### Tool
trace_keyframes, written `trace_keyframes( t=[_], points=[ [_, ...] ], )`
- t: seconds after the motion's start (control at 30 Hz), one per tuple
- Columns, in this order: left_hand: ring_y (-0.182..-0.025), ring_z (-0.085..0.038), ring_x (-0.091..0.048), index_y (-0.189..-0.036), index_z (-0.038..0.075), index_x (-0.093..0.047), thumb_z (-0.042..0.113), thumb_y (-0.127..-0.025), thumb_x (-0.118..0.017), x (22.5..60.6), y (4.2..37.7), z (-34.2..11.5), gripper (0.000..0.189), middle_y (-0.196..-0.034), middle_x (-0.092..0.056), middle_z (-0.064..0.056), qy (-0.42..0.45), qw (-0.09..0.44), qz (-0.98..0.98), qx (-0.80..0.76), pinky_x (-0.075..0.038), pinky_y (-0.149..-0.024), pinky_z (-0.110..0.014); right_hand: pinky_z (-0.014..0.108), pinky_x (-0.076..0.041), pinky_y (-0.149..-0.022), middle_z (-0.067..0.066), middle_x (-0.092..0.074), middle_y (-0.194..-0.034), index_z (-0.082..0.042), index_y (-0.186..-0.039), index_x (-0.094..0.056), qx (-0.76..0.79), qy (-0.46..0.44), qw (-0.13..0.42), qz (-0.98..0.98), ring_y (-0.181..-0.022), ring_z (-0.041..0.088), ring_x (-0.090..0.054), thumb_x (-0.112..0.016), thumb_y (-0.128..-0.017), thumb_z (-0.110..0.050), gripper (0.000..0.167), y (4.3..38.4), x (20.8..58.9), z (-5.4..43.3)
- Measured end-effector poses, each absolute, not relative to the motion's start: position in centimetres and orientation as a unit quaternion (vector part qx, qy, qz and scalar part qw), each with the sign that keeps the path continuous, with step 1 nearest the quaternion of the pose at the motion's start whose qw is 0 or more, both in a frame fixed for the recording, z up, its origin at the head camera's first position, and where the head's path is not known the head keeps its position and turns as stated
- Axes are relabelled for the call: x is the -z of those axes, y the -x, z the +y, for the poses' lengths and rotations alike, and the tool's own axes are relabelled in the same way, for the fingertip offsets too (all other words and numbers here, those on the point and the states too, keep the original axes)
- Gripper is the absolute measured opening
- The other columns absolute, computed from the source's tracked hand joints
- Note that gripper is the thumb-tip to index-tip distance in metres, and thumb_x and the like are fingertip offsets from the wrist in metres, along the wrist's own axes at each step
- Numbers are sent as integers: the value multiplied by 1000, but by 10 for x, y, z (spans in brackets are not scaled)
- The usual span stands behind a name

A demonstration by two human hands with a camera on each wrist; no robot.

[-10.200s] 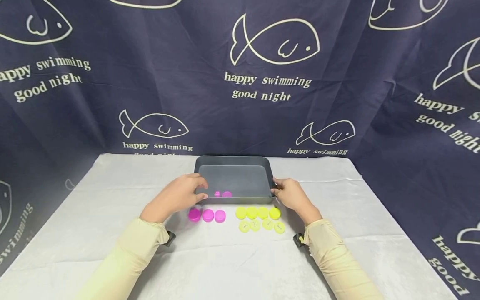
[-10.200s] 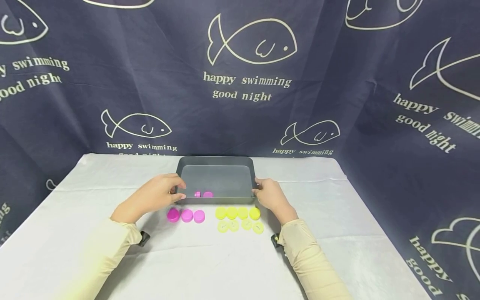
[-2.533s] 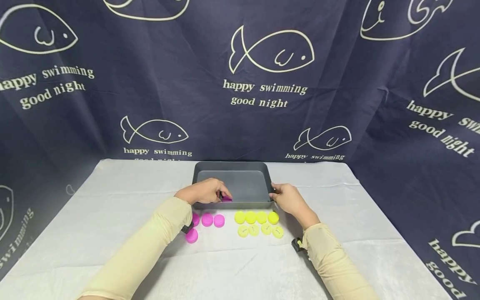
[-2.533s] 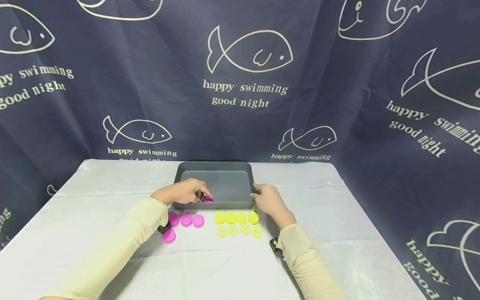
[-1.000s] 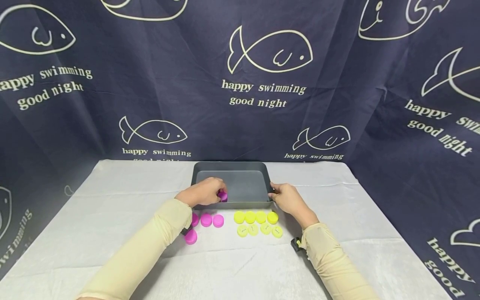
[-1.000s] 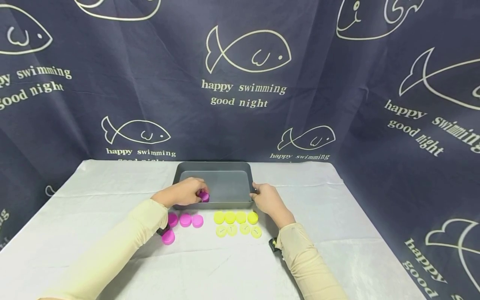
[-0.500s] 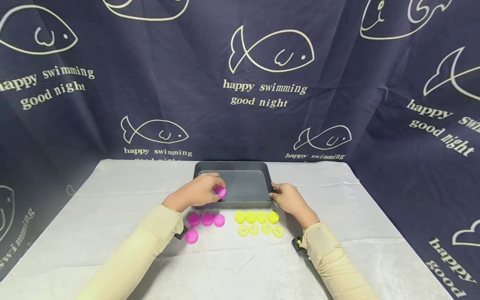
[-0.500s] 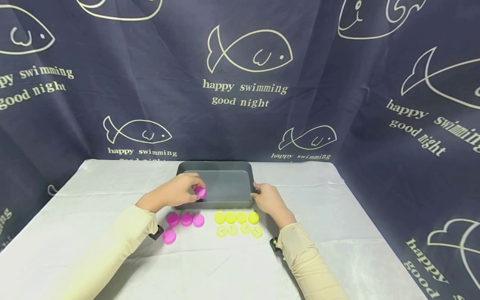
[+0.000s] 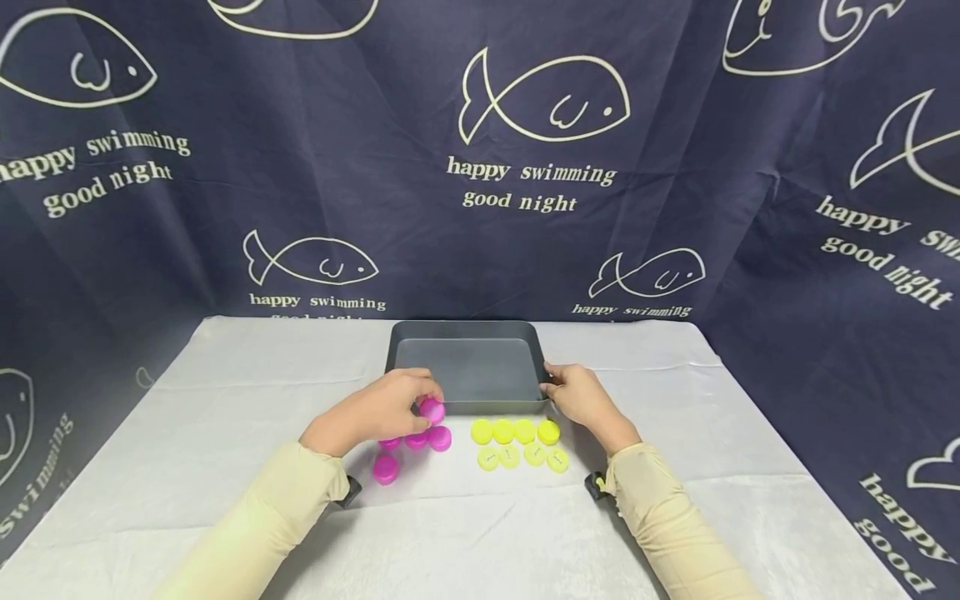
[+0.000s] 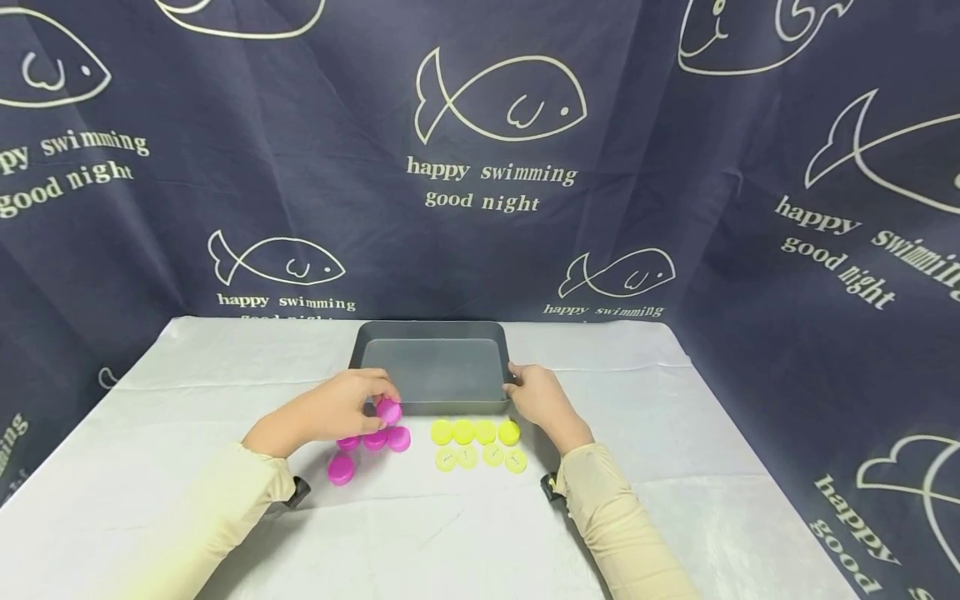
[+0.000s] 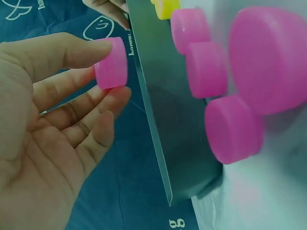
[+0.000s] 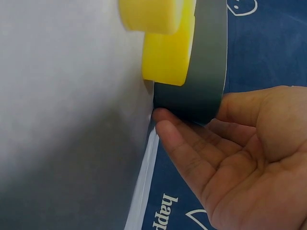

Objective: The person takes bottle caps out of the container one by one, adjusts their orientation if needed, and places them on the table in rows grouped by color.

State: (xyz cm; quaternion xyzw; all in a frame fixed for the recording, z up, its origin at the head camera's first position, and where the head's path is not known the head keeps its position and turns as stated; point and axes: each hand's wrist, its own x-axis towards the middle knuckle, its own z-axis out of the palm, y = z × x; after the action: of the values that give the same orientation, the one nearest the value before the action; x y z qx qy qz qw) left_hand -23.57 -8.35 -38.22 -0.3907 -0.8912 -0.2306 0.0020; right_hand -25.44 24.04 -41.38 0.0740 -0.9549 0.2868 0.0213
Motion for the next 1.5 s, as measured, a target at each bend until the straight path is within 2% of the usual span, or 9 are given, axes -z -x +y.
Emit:
trace_keyframes(
  t=[0.13, 0.4, 0.63, 0.87, 0.97, 1.1, 1.33, 1.4, 1.5],
  points=[
    [-75, -10, -52, -99, 10, -73, 6, -77, -76, 388, 224, -89, 23, -88, -54, 7, 394, 4, -896, 202, -48, -70, -25, 43, -48, -86, 20, -56, -138, 8, -136, -54, -286, -77, 20, -955, -108, 30, -59, -63, -96, -12, 45, 255, 415, 241],
    [-68, -8, -49, -95, 12, -71, 7, -77, -77, 389, 205, -91, 20, -85, -52, 5, 384, -16, -910, 157, -46, -64, -25, 40, -49, -81, 20, -56, -138, 7, -136, -55, -287, -79, 19, -955, -102, 29, -60, -63, -97, -13, 45, 254, 414, 243],
    [-67, -8, -48, -81, 15, -67, 9, -75, -79, 386, 199, -90, 15, -77, -52, 8, 389, -55, -911, 127, -45, -64, -25, 40, -48, -83, 20, -55, -139, 8, -136, -55, -285, -83, 21, -955, -104, 30, -59, -62, -97, -13, 45, 253, 414, 243],
    [-70, -7, -49, -83, 13, -70, 15, -73, -87, 392, 195, -90, 20, -79, -55, 10, 383, -77, -915, 103, -49, -69, -26, 41, -49, -82, 20, -55, -139, 7, -136, -55, -286, -88, 23, -954, -104, 30, -60, -63, -96, -13, 45, 254, 415, 241],
    [-69, -7, -48, -81, 14, -70, 17, -71, -89, 395, 194, -92, 22, -77, -56, 10, 376, -76, -918, 98, -48, -68, -26, 44, -49, -88, 20, -56, -138, 7, -135, -55, -285, -93, 27, -954, -108, 31, -60, -63, -96, -13, 45, 254, 416, 240],
    [-69, -6, -48, -82, 15, -71, 19, -70, -90, 398, 193, -91, 22, -76, -56, 11, 372, -67, -921, 96, -48, -68, -27, 44, -50, -85, 20, -56, -138, 8, -136, -55, -286, -94, 21, -953, -106, 32, -61, -63, -96, -13, 45, 254, 417, 242],
    [-69, -6, -49, -80, 19, -71, 21, -70, -88, 403, 196, -87, 20, -75, -55, 13, 376, -52, -920, 94, -49, -69, -27, 44, -49, -90, 19, -54, -140, 7, -137, -53, -283, -83, 17, -955, -120, 34, -58, -62, -97, -14, 46, 253, 419, 246],
    [-69, -6, -49, -80, 19, -70, 21, -70, -88, 403, 197, -87, 20, -75, -54, 13, 380, -51, -919, 96, -49, -69, -27, 43, -49, -84, 19, -54, -140, 7, -137, -53, -284, -80, 16, -955, -112, 32, -60, -61, -97, -14, 46, 253, 420, 247],
    [-68, -6, -49, -80, 19, -70, 22, -71, -88, 402, 198, -89, 20, -74, -55, 12, 385, -53, -915, 108, -48, -66, -27, 42, -49, -85, 18, -54, -140, 6, -137, -53, -283, -82, 18, -956, -112, 31, -60, -61, -97, -15, 46, 251, 422, 247]
  ],
)
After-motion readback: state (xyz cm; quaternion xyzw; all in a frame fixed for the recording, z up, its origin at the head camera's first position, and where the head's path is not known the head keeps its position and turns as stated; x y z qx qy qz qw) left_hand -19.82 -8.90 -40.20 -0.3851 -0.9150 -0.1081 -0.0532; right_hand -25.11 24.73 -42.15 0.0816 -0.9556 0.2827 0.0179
